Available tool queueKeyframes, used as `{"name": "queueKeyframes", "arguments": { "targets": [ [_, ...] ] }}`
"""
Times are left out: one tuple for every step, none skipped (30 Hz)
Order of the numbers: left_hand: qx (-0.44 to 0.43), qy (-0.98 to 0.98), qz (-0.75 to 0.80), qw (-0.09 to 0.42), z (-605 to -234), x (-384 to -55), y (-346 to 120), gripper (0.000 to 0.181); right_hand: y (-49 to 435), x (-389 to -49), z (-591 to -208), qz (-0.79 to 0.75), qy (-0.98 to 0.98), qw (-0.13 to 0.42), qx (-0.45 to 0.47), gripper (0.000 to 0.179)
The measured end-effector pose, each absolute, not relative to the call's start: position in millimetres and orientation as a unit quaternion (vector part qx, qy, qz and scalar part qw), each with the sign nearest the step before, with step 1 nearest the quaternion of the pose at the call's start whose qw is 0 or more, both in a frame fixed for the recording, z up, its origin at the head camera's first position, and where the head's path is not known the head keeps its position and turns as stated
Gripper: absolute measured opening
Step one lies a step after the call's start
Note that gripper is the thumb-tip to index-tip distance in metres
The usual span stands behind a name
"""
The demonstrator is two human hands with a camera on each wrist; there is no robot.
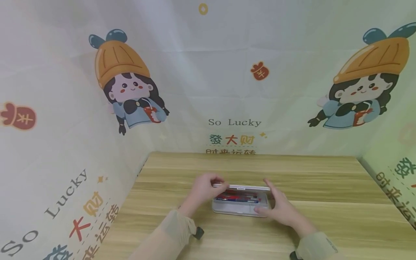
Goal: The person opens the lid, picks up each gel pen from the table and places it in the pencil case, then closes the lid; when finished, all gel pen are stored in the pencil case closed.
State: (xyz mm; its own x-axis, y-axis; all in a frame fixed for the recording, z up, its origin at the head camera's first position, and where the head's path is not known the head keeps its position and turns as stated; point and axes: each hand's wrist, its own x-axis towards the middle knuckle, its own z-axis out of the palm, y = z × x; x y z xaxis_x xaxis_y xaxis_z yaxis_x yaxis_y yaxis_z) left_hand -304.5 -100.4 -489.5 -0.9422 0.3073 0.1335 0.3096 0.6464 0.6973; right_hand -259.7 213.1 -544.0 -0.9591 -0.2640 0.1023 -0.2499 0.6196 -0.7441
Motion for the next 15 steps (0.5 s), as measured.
{"name": "queueKeyframes", "arguments": {
  "targets": [
    [-0.171, -0.907, -0.384, 0.001, -490.1, -303.2, -101.0, 0.032, 212.5, -259.8, -543.5, -0.424, 0.894, 0.0, -0.144, 0.104],
    [-0.171, -0.907, -0.385, -0.001, -490.6, -301.8, -101.7, 0.034, 211.8, -259.8, -542.7, -0.436, 0.888, -0.009, -0.146, 0.091],
    [-0.171, -0.906, -0.388, -0.006, -490.8, -300.4, -102.3, 0.037, 211.0, -259.9, -541.9, -0.45, 0.881, -0.013, -0.146, 0.08],
    [-0.17, -0.906, -0.388, -0.011, -491.3, -299.1, -103.0, 0.038, 210.1, -260.0, -541.3, -0.463, 0.874, -0.017, -0.146, 0.071],
    [-0.17, -0.907, -0.385, -0.015, -492.1, -298.0, -103.6, 0.04, 209.3, -260.2, -540.6, -0.473, 0.869, -0.019, -0.14, 0.064],
    [-0.172, -0.908, -0.382, -0.019, -492.6, -296.8, -104.1, 0.041, 208.6, -260.5, -540.2, -0.479, 0.867, -0.019, -0.135, 0.06],
    [-0.171, -0.909, -0.379, -0.024, -493.1, -295.4, -104.6, 0.042, 208.0, -260.8, -539.9, -0.486, 0.864, -0.019, -0.13, 0.058],
    [-0.173, -0.91, -0.375, -0.028, -493.9, -294.3, -105.0, 0.043, 207.6, -260.9, -539.5, -0.49, 0.863, -0.016, -0.126, 0.057],
    [-0.174, -0.912, -0.369, -0.03, -494.6, -293.2, -105.3, 0.043, 207.1, -261.0, -539.5, -0.491, 0.862, -0.014, -0.122, 0.057],
    [-0.178, -0.915, -0.361, -0.031, -495.2, -292.3, -105.5, 0.044, 206.9, -261.1, -539.6, -0.487, 0.865, -0.015, -0.121, 0.057],
    [-0.182, -0.917, -0.354, -0.033, -495.9, -291.2, -105.7, 0.045, 206.8, -261.2, -539.6, -0.481, 0.868, -0.015, -0.12, 0.057],
    [-0.187, -0.919, -0.345, -0.032, -496.5, -290.4, -105.9, 0.047, 206.8, -261.1, -539.8, -0.474, 0.872, -0.016, -0.124, 0.058],
    [-0.192, -0.922, -0.334, -0.032, -497.2, -289.6, -106.1, 0.049, 206.6, -261.1, -539.9, -0.466, 0.876, -0.018, -0.126, 0.058],
    [-0.199, -0.925, -0.323, -0.031, -498.1, -288.9, -106.2, 0.051, 206.6, -261.3, -540.1, -0.455, 0.881, -0.019, -0.13, 0.058],
    [-0.204, -0.927, -0.313, -0.031, -499.0, -288.0, -106.4, 0.053, 206.4, -261.4, -540.2, -0.446, 0.885, -0.02, -0.134, 0.059]
  ]
}}
